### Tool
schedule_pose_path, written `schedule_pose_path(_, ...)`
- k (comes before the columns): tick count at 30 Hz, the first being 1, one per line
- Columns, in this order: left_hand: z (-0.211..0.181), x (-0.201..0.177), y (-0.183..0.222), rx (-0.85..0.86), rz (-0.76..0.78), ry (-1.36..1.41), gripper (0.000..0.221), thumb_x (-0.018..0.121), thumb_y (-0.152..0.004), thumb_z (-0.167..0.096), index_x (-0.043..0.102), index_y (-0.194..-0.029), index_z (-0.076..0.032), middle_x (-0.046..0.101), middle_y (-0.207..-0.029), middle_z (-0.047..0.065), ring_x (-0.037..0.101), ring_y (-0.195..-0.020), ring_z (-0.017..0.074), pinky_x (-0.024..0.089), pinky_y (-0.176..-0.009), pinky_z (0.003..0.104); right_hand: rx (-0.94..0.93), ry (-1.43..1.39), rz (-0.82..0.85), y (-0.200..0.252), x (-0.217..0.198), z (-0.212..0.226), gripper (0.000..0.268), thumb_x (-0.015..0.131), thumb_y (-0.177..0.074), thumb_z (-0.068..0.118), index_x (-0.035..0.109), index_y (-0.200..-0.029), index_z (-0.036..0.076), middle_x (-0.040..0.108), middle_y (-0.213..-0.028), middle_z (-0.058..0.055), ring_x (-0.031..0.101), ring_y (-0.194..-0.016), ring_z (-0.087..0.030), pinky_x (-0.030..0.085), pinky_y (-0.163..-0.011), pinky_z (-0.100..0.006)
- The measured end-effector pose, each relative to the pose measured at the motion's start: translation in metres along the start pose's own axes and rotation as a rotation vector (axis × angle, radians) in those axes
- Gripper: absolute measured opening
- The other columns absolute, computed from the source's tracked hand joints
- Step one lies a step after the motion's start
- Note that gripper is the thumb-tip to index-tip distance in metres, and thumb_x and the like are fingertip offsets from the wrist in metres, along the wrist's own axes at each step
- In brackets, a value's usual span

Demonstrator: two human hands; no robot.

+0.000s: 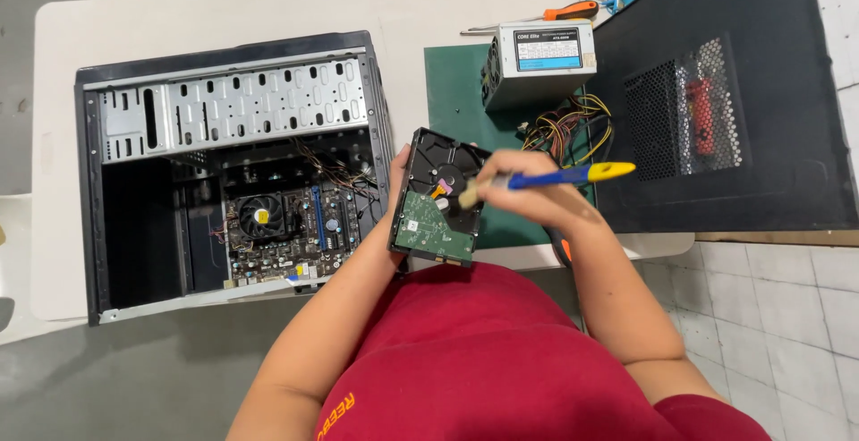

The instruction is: Securing internal components, cleaning a hard drive with a brush, and installing it into a computer case.

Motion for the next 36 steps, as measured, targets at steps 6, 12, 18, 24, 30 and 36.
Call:
schedule_pose_path(6, 0.004, -0.009, -0.002, -0.052, -0.016, 0.015, 0.080, 0.052, -0.083, -0.080, 0.072, -0.119, -0.012, 0.074, -0.105, 0.012, 0.072, -0.090, 0.0272, 0.061, -0.076, 0.039, -0.173, 0.173, -0.152, -0.002, -0.012, -0.016, 0.018, 0.079, -0.090, 0.018, 0.074, -0.104, 0.008, 0.070, -0.090, -0.018, 0.070, -0.090, -0.038, 0.053, -0.085, -0.042)
schedule_pose_path(12, 0.007, -0.011, -0.002, -0.063, -0.041, 0.021, 0.080, 0.052, -0.083, -0.080, 0.072, -0.119, -0.012, 0.074, -0.104, 0.012, 0.072, -0.089, 0.0272, 0.061, -0.076, 0.039, -0.151, -0.032, 0.279, 0.017, 0.019, 0.011, 0.014, 0.081, -0.083, 0.019, 0.077, -0.092, 0.010, 0.075, -0.082, -0.012, 0.071, -0.079, -0.027, 0.055, -0.076, -0.039)
schedule_pose_path(18, 0.010, -0.012, 0.005, -0.076, -0.051, 0.015, 0.080, 0.052, -0.083, -0.080, 0.072, -0.118, -0.011, 0.074, -0.103, 0.013, 0.072, -0.089, 0.0272, 0.061, -0.075, 0.039, -0.177, 0.200, -0.233, -0.005, -0.022, -0.021, 0.021, 0.080, -0.091, 0.021, 0.073, -0.109, 0.011, 0.071, -0.098, -0.012, 0.070, -0.097, -0.033, 0.052, -0.090, -0.040)
schedule_pose_path(24, 0.005, -0.001, 0.009, -0.050, -0.059, 0.005, 0.080, 0.052, -0.083, -0.080, 0.072, -0.118, -0.011, 0.074, -0.102, 0.013, 0.072, -0.088, 0.0272, 0.061, -0.075, 0.039, -0.152, 0.036, 0.280, 0.013, 0.024, 0.002, 0.017, 0.082, -0.081, 0.022, 0.075, -0.093, 0.011, 0.074, -0.083, -0.014, 0.072, -0.079, -0.031, 0.056, -0.076, -0.041)
schedule_pose_path(30, 0.002, 0.007, 0.011, -0.045, -0.056, -0.004, 0.080, 0.052, -0.083, -0.080, 0.072, -0.117, -0.011, 0.074, -0.101, 0.013, 0.072, -0.087, 0.0272, 0.061, -0.074, 0.039, -0.068, 0.012, -0.043, -0.001, -0.003, -0.009, 0.017, 0.078, -0.084, 0.018, 0.076, -0.099, 0.009, 0.072, -0.088, -0.014, 0.070, -0.086, -0.027, 0.053, -0.082, -0.039)
schedule_pose_path(36, 0.000, 0.012, 0.015, -0.033, -0.062, -0.003, 0.080, 0.051, -0.083, -0.080, 0.072, -0.117, -0.011, 0.074, -0.100, 0.013, 0.072, -0.086, 0.0272, 0.061, -0.074, 0.039, -0.099, 0.043, -0.007, 0.006, 0.007, -0.017, 0.019, 0.081, -0.082, 0.021, 0.076, -0.096, 0.009, 0.071, -0.083, -0.018, 0.069, -0.080, -0.030, 0.053, -0.077, -0.041)
Point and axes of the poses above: each hand's wrist, its own y-axis away from the middle knuckle, its own x-axis out of the palm, z = x × y, the point moved 6 cm from there along -y, towards the middle knuckle
